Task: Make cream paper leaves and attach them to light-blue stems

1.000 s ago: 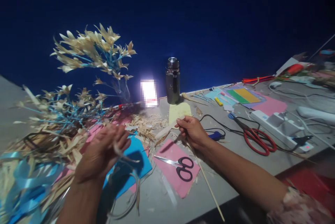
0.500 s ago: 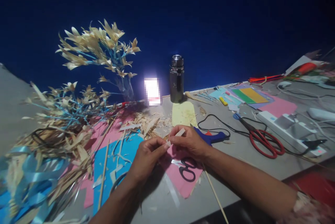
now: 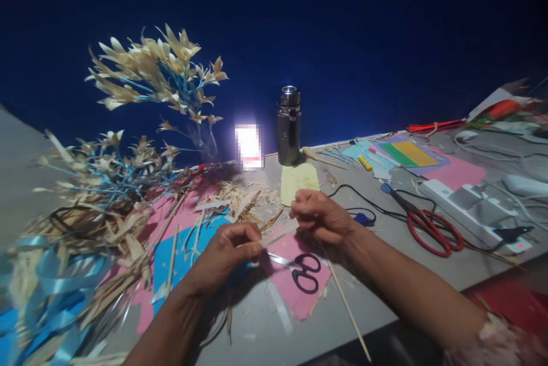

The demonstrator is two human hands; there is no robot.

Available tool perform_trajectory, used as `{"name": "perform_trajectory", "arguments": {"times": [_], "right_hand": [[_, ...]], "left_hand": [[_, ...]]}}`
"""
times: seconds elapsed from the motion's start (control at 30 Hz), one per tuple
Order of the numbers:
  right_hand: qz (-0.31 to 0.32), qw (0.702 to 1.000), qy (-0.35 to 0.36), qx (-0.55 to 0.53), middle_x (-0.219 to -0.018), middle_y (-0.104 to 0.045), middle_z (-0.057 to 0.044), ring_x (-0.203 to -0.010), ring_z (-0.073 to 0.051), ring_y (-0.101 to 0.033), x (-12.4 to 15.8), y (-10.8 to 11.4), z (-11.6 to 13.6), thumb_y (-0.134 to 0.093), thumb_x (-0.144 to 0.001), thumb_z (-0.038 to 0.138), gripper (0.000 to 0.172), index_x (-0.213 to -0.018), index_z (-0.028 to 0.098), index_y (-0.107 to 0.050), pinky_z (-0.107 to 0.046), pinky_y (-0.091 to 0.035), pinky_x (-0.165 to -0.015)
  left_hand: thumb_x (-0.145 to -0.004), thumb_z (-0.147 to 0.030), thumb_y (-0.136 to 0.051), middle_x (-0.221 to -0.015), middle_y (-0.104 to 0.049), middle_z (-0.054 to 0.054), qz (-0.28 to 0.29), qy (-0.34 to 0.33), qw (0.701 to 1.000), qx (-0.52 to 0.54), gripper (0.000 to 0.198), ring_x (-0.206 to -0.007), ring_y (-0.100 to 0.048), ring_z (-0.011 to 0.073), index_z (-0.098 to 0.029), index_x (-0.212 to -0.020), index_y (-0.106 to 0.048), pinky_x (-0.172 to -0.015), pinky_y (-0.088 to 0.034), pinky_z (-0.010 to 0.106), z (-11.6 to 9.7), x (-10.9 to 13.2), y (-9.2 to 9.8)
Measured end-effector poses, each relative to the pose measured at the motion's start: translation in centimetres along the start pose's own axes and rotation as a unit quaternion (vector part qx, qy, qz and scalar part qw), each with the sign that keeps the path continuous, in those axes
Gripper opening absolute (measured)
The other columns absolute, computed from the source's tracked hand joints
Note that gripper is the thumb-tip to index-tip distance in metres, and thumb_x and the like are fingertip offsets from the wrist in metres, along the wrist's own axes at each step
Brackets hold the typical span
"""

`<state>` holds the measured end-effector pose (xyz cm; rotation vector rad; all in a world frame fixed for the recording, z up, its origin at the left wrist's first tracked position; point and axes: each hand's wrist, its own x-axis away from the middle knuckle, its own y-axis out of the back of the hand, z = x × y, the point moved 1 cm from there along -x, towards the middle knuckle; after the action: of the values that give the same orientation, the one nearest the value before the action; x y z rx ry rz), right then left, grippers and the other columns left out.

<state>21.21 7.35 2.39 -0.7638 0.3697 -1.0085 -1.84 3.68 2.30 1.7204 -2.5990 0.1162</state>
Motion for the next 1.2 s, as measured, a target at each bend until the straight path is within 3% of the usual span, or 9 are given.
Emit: {"name": "perform_trajectory", "arguments": {"times": [0.07, 0.17, 0.23, 0.4, 0.63, 0.83, 0.9, 1.03, 1.2], "right_hand": [[0.006, 1.0, 0.019, -0.008, -0.064, -0.058, 0.004, -0.053, -0.005, -0.046, -0.1, 0.4, 0.7, -0.093, -0.061, 0.02, 0.033, -0.078, 0.016, -0.065, -0.013, -0.038, -0.045], [0.022, 0.998, 0.0, 0.052, -0.094, -0.067, -0.005, -0.067, -0.01, -0.059, 0.2, 0.2, 0.1, -0.091, -0.066, 0.043, 0.052, -0.106, 0.017, -0.069, -0.019, -0.05, -0.054], [0.011, 0.993, -0.022, 0.115, -0.099, -0.068, -0.004, -0.061, -0.01, -0.059, 0.7, -0.3, -1.1, -0.092, -0.065, 0.038, 0.055, -0.111, 0.02, -0.067, -0.02, -0.048, -0.051], [-0.057, 0.969, -0.024, 0.24, -0.066, -0.064, 0.003, -0.052, -0.009, -0.054, 1.4, -1.1, -2.9, -0.091, -0.063, 0.025, 0.036, -0.09, 0.016, -0.069, -0.018, -0.038, -0.047], [-0.02, 0.997, 0.001, 0.069, -0.061, -0.061, 0.004, -0.05, -0.007, -0.052, 0.3, -0.1, -0.6, -0.093, -0.057, 0.018, 0.035, -0.081, 0.014, -0.068, -0.02, -0.043, -0.052], [0.04, 0.995, -0.016, 0.085, -0.09, -0.069, -0.006, -0.071, -0.012, -0.062, 0.3, 0.2, 0.2, -0.087, -0.07, 0.051, 0.05, -0.099, 0.013, -0.072, -0.022, -0.051, -0.061], [0.041, 0.991, -0.049, 0.118, -0.09, -0.069, -0.005, -0.067, -0.011, -0.062, 0.7, -0.2, -0.9, -0.089, -0.069, 0.041, 0.044, -0.1, 0.014, -0.072, -0.021, -0.049, -0.056], [0.015, 0.985, -0.065, 0.157, -0.065, -0.061, 0.003, -0.052, -0.007, -0.053, 1.3, -1.0, -2.4, -0.088, -0.063, 0.016, 0.026, -0.082, 0.014, -0.071, -0.017, -0.038, -0.048], [0.038, 0.995, -0.024, 0.086, -0.062, -0.062, 0.002, -0.055, -0.009, -0.054, 0.5, 0.1, -0.4, -0.088, -0.06, 0.012, 0.023, -0.074, 0.014, -0.07, -0.021, -0.045, -0.055]], "left_hand": [[-0.075, -0.039, -0.083, -0.063, -0.063, 0.001, -0.011, -0.003, 1.0, 0.007, 0.029, -0.062, -0.055, 0.0143, -0.016, -0.064, -0.069, -0.063, -0.04, 0.027, 0.1, 0.0, 0.0], [-0.077, -0.039, -0.082, -0.063, -0.063, 0.0, -0.027, -0.004, 1.0, 0.013, 0.029, -0.061, -0.055, 0.0142, -0.016, -0.065, -0.068, -0.064, -0.04, 0.028, 0.3, -0.1, -0.5], [-0.077, -0.039, -0.082, -0.063, -0.064, 0.001, -0.027, 0.007, 0.999, 0.017, 0.029, -0.061, -0.055, 0.0146, -0.016, -0.066, -0.067, -0.063, -0.041, 0.028, 0.5, -0.1, -1.0], [-0.077, -0.038, -0.081, -0.065, -0.066, 0.003, -0.023, 0.016, 0.999, 0.024, 0.029, -0.063, -0.057, 0.0158, -0.016, -0.066, -0.066, -0.065, -0.042, 0.029, 0.7, -0.1, -1.8], [-0.078, -0.039, -0.082, -0.066, -0.064, 0.001, -0.01, -0.013, 0.999, 0.04, 0.03, -0.064, -0.058, 0.0156, -0.016, -0.066, -0.066, -0.065, -0.042, 0.029, 0.5, 0.0, -0.9], [-0.076, -0.041, -0.083, -0.062, -0.061, 0.0, 0.006, 0.004, 0.999, 0.05, 0.032, -0.061, -0.052, 0.0139, -0.017, -0.065, -0.065, -0.061, -0.038, 0.027, 0.5, 0.1, -0.6], [-0.074, -0.04, -0.084, -0.061, -0.06, 0.0, 0.014, 0.023, 0.999, 0.045, 0.031, -0.059, -0.051, 0.0137, -0.016, -0.065, -0.066, -0.06, -0.037, 0.028, 0.6, 0.1, -1.0], [-0.072, -0.039, -0.085, -0.062, -0.06, 0.0, 0.019, 0.038, 0.998, 0.04, 0.031, -0.059, -0.05, 0.0129, -0.016, -0.065, -0.067, -0.06, -0.036, 0.027, 0.7, 0.0, -1.5], [-0.071, -0.04, -0.086, -0.061, -0.057, -0.001, 0.036, 0.025, 0.999, 0.023, 0.033, -0.059, -0.047, 0.012, -0.016, -0.061, -0.065, -0.059, -0.034, 0.026, 0.2, 0.2, -0.9]]}}
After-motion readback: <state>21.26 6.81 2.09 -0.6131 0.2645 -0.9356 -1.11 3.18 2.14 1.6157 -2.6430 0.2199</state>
